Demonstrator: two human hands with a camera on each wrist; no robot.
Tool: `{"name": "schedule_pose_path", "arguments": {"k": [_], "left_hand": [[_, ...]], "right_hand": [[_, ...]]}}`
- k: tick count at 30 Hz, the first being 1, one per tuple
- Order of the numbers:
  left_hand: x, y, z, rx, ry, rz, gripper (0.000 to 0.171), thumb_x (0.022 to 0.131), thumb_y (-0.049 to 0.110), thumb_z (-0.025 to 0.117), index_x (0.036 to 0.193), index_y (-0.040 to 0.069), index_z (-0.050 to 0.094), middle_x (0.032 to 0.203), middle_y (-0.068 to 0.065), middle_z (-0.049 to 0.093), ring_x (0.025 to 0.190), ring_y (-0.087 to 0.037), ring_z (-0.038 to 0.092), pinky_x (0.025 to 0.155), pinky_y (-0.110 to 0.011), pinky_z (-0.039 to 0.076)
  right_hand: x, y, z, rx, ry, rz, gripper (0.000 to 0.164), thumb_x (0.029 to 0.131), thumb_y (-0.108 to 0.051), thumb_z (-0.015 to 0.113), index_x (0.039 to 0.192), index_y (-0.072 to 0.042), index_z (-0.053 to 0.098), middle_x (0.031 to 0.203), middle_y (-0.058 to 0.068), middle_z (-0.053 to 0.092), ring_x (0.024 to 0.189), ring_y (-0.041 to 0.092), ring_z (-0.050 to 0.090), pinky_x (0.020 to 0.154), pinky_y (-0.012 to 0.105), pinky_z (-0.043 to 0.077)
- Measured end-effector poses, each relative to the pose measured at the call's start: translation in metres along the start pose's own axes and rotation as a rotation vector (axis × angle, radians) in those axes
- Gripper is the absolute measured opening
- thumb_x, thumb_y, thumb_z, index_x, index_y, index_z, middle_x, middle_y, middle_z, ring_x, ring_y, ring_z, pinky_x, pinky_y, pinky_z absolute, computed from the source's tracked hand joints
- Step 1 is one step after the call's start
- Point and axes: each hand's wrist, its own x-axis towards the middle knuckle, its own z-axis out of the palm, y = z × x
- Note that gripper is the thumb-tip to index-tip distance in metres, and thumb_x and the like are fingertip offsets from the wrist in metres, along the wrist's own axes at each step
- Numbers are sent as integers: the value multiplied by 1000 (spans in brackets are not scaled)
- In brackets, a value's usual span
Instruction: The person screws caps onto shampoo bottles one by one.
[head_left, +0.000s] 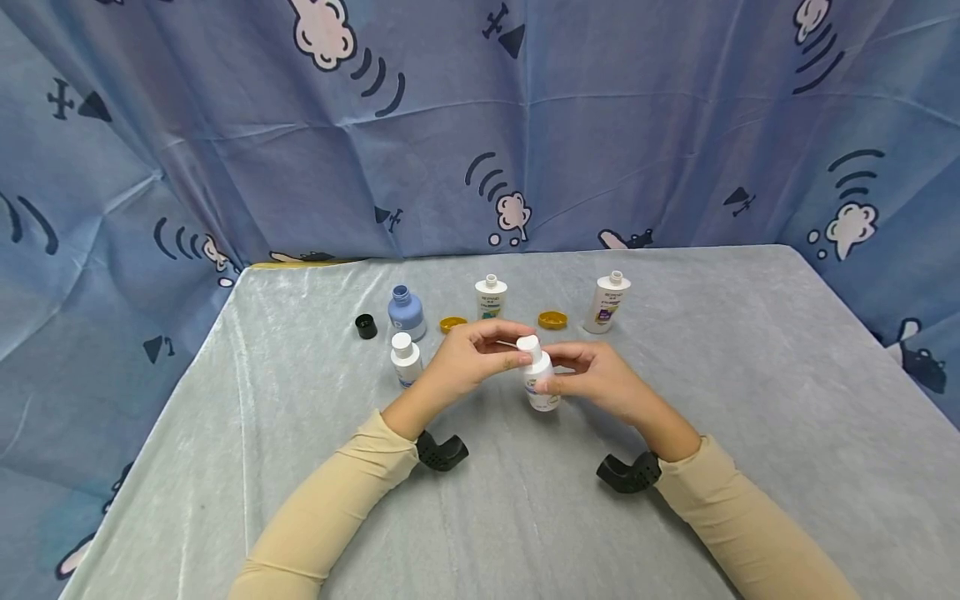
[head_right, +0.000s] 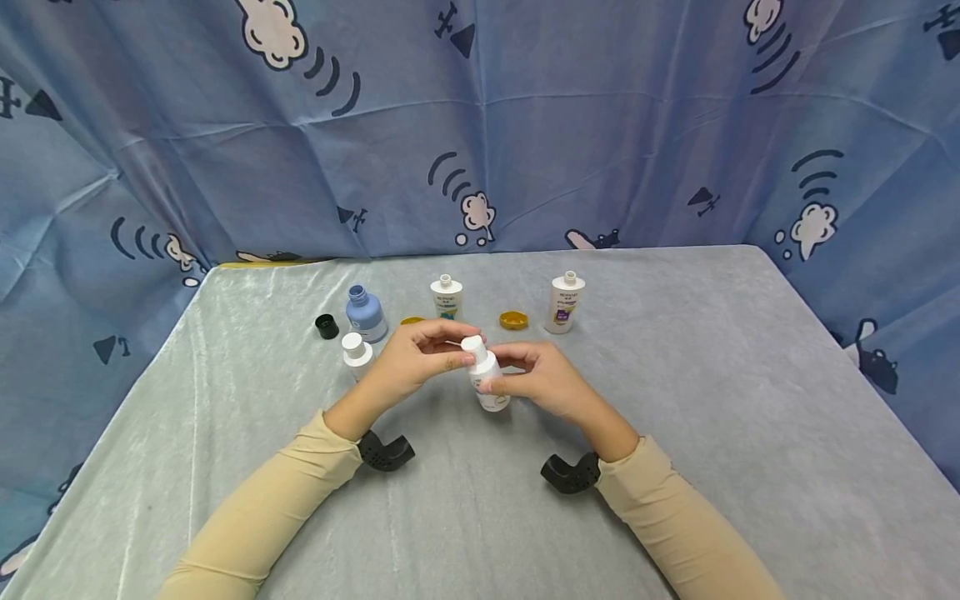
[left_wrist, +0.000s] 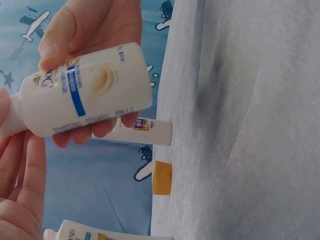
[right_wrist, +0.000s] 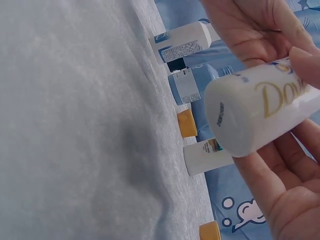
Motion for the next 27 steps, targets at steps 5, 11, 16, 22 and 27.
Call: {"name": "schedule_pose_path", "arguments": {"k": [5, 11, 16, 22, 27], "left_hand": [[0, 2, 2, 43, 27, 25, 30, 80, 13, 73, 109, 7, 67, 109, -7, 66, 95, -16, 65, 84, -29, 53], [1, 0, 4, 119, 48, 45, 29, 80, 9, 72, 109, 4, 67, 109, -10, 66, 95, -17, 64, 87, -37, 52], [1, -2, 5, 178, 49, 85, 30, 79, 11, 73, 108, 5, 68, 108, -10, 67, 96, -18, 64, 90, -37, 50], [1, -4, 5, 255, 48, 129, 27, 80, 15, 73, 106, 8, 69, 103, -5, 69, 92, -12, 64, 85, -26, 52], [1, -6, 5, 277, 43, 150, 26, 80, 14, 73, 105, 6, 69, 103, -5, 69, 91, -10, 64, 84, -23, 52]], "right_hand": [[1, 2, 1, 16, 8, -2, 49, 76, -15, 77, 120, -4, 60, 119, 6, 63, 106, 11, 60, 82, 29, 53], [2, 4, 3, 55, 6, -2, 52, 76, -14, 76, 123, -3, 58, 121, 9, 62, 106, 13, 61, 83, 29, 54], [3, 7, 4, 64, -3, 3, 52, 77, -13, 75, 124, -1, 56, 122, 12, 61, 106, 15, 62, 83, 29, 54], [4, 11, 4, 28, 3, 0, 51, 76, -16, 76, 122, -3, 58, 124, 12, 60, 111, 18, 59, 83, 28, 54], [6, 14, 4, 17, 0, -7, 50, 76, -16, 76, 122, -4, 59, 124, 12, 59, 112, 21, 58, 83, 29, 54]]}}
